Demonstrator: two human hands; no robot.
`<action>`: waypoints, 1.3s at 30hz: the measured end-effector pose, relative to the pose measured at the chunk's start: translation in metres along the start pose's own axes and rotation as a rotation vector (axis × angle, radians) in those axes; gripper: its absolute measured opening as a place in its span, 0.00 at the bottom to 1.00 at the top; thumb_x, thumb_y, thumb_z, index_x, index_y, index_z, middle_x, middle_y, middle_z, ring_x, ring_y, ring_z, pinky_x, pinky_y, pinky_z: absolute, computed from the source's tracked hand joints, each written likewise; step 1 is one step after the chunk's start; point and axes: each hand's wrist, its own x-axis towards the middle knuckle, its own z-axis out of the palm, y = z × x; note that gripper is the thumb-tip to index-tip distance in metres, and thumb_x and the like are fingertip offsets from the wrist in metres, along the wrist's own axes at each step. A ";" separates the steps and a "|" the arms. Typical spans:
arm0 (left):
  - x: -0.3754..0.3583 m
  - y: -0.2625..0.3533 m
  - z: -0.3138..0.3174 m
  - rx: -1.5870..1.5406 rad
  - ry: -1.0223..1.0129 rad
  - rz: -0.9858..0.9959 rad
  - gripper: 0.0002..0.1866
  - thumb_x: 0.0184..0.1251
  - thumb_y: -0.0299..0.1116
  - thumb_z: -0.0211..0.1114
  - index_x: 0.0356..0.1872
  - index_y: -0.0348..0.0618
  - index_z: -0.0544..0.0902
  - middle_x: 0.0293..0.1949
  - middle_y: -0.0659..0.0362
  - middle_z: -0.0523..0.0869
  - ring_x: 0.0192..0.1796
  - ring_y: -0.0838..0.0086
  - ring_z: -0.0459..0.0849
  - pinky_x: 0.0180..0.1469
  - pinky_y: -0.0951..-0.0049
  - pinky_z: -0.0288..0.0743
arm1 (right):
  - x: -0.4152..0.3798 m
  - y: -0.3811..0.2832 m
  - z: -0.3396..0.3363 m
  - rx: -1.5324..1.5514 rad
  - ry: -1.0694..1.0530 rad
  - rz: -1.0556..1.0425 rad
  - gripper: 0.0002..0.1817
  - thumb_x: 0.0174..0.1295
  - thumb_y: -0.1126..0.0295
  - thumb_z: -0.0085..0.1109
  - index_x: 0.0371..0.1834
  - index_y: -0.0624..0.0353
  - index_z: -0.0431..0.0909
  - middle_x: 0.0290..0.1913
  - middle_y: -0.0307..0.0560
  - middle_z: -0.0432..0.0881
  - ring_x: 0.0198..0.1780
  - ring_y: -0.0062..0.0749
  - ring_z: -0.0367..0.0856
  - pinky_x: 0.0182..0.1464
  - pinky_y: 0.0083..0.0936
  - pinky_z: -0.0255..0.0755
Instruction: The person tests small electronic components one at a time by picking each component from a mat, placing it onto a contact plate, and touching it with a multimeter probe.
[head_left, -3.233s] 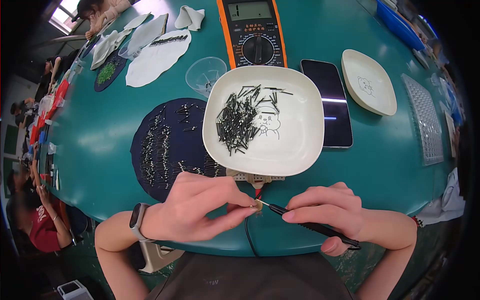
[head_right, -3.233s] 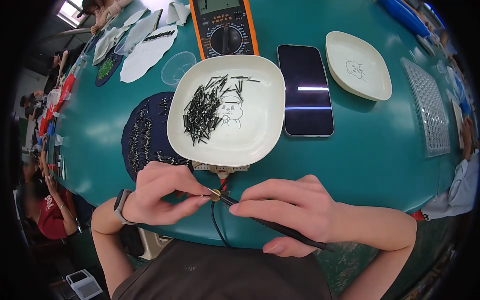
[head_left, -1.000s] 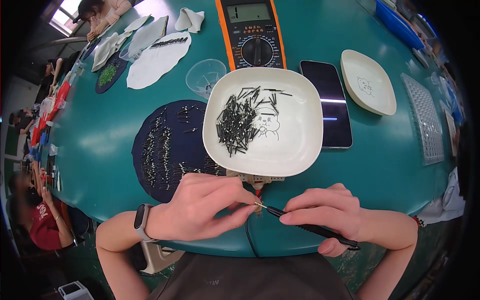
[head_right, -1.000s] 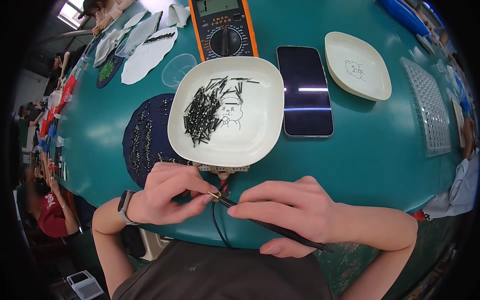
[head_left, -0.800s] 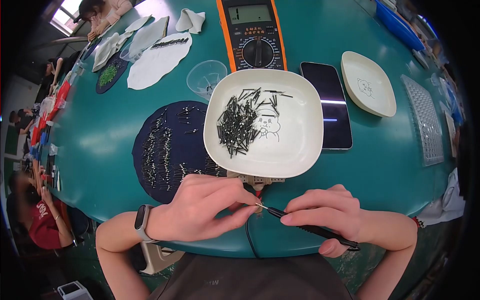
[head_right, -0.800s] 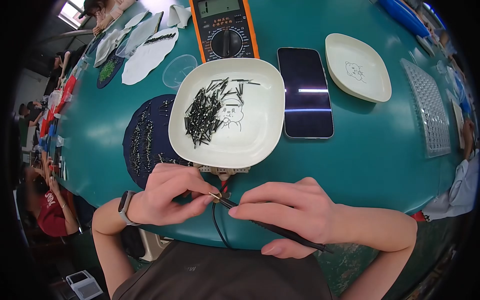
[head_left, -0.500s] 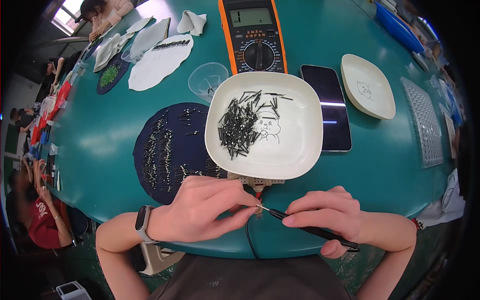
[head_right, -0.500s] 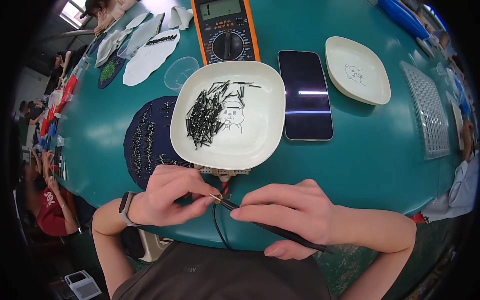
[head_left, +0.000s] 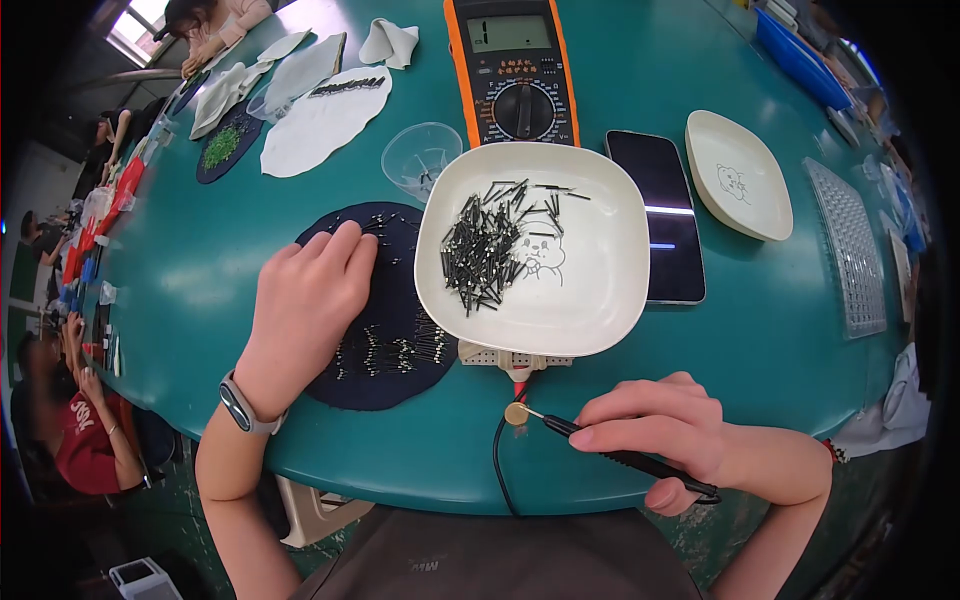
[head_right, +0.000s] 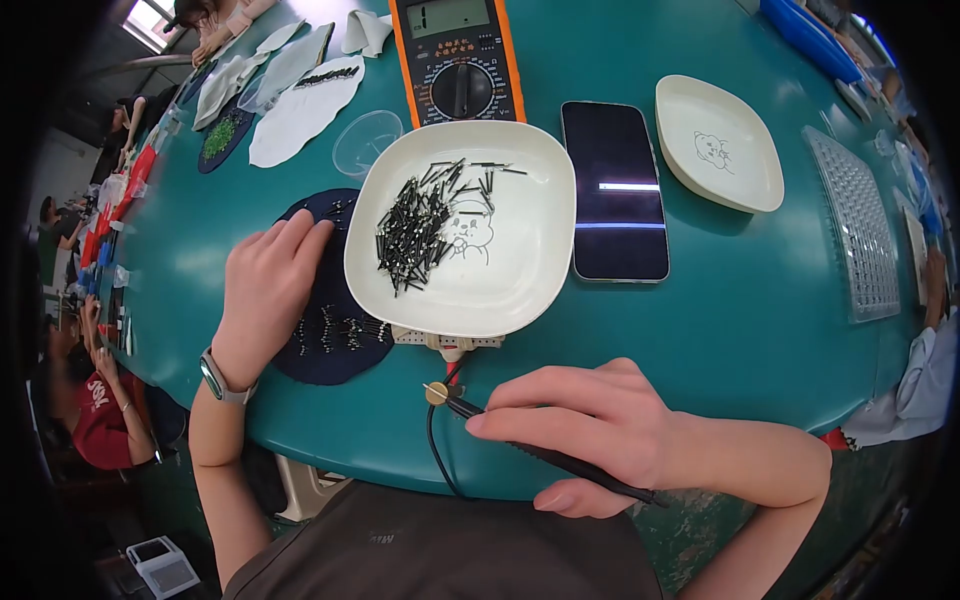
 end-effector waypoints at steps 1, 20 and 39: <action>0.001 0.003 0.002 0.067 -0.025 0.008 0.10 0.53 0.25 0.66 0.38 0.41 0.82 0.33 0.62 0.73 0.34 0.74 0.79 0.31 0.72 0.71 | 0.000 0.000 0.000 0.000 0.001 -0.001 0.31 0.72 0.43 0.53 0.57 0.63 0.85 0.47 0.50 0.84 0.30 0.29 0.84 0.22 0.20 0.68; 0.001 0.070 -0.026 -1.375 0.023 0.077 0.09 0.60 0.21 0.72 0.41 0.40 0.85 0.17 0.64 0.75 0.17 0.78 0.73 0.19 0.75 0.62 | -0.001 -0.001 -0.003 -0.069 -0.051 0.019 0.30 0.69 0.45 0.57 0.60 0.60 0.84 0.49 0.46 0.84 0.34 0.28 0.85 0.23 0.20 0.65; 0.003 0.073 -0.029 -1.253 0.071 0.075 0.10 0.58 0.23 0.73 0.41 0.44 0.86 0.29 0.62 0.87 0.23 0.70 0.85 0.23 0.71 0.76 | -0.002 -0.002 -0.003 -0.055 -0.052 0.018 0.30 0.69 0.45 0.57 0.60 0.59 0.83 0.49 0.46 0.84 0.34 0.29 0.85 0.24 0.20 0.66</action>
